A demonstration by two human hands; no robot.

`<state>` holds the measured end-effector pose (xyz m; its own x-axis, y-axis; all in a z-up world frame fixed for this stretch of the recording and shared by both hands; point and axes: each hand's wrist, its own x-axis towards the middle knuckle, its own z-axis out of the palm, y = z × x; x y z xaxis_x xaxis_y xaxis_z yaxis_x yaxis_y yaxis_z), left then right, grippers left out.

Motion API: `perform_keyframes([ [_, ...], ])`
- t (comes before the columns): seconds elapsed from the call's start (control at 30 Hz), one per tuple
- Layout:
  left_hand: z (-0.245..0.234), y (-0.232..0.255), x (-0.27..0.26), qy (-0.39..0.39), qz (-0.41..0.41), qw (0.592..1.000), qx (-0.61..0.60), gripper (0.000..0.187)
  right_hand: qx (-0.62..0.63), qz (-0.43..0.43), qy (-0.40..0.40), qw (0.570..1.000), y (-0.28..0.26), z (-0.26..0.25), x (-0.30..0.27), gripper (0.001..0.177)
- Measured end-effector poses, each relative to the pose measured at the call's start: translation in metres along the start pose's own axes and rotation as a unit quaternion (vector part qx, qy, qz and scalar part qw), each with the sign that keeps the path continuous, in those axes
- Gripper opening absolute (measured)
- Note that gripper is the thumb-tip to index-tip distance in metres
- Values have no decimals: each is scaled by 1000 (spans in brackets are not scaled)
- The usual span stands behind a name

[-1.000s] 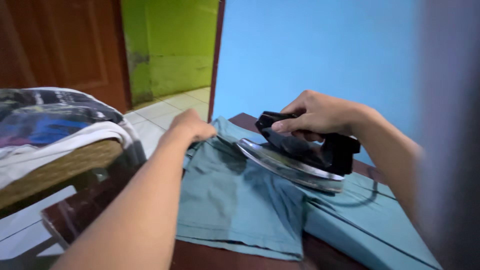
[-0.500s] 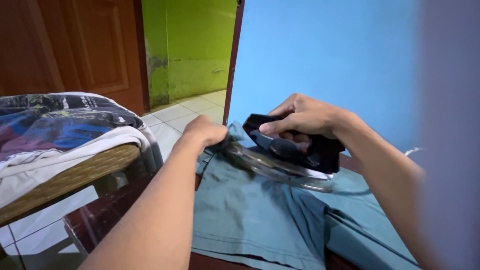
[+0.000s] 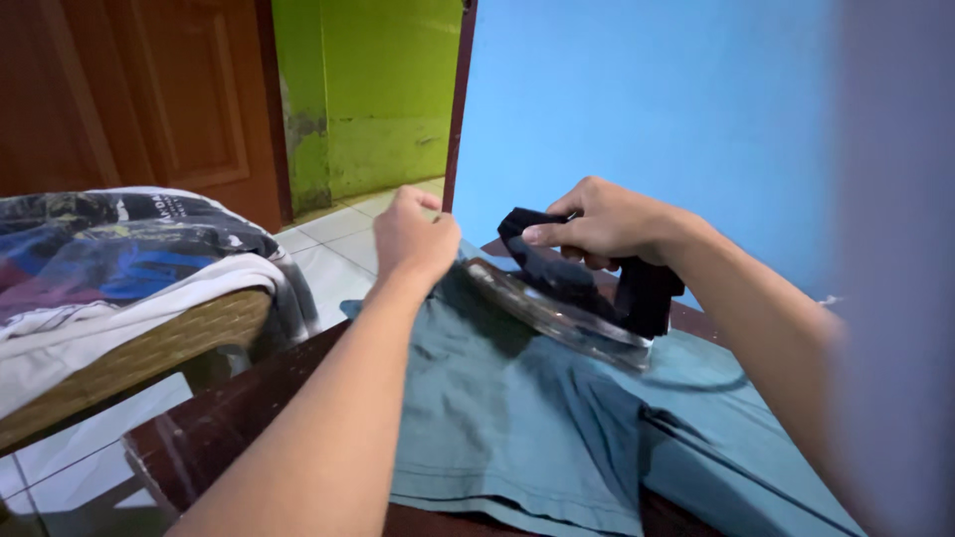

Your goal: The person irons a green shirt on a wooden table using an iron, smoothing the fabric by hand and folding the garment into a compact rectangle.

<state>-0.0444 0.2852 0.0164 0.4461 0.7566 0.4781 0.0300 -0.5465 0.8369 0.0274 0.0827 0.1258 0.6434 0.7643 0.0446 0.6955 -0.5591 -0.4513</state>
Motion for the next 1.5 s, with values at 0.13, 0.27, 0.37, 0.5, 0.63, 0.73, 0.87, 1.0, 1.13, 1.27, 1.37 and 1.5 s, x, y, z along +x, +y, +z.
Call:
perform_keyframes([
  [0.13, 10, -2, -6, -63, -19, 996, 61, 52, -66, -11, 34, 997, 8, 7, 29, 49],
  [0.27, 13, -5, -13, -128, -19, 983, 129, 65, -112, -13, 79, 990, 21, 19, 63, 53],
  [0.37, 11, -3, -15, -137, -8, 982, 132, 63, -166, -18, 116, 979, 22, 27, 81, 55],
  [0.5, 5, 5, -19, -146, 16, 984, 105, 60, -156, 24, 121, 980, 20, 32, 83, 53],
  [0.63, 10, 13, -23, -152, 67, 984, 59, 57, -141, -37, 128, 981, 17, 27, 73, 49],
  [0.73, 22, 8, -23, -128, 70, 988, 41, 59, -10, 13, 76, 997, 12, 12, 51, 45],
  [0.87, 35, -4, -13, -53, 21, 998, -9, 56, 40, 31, 33, 998, 7, -2, 17, 42],
  [1.0, 34, -5, -10, -43, -50, 997, -41, 50, 5, 26, 21, 999, 5, 1, 3, 44],
  [1.13, 26, 1, -18, -43, -59, 997, -36, 48, 6, -1, 46, 999, 10, 9, 21, 48],
  [1.27, 19, 12, -23, -83, -34, 996, 19, 66, -26, 11, 98, 995, 14, 20, 52, 42],
  [1.37, 18, 16, -28, -132, -53, 987, 78, 81, -74, 21, 121, 990, 16, 25, 65, 50],
  [1.5, 21, 14, -28, -156, -24, 981, 112, 85, -25, 46, 113, 992, 12, 14, 52, 41],
])
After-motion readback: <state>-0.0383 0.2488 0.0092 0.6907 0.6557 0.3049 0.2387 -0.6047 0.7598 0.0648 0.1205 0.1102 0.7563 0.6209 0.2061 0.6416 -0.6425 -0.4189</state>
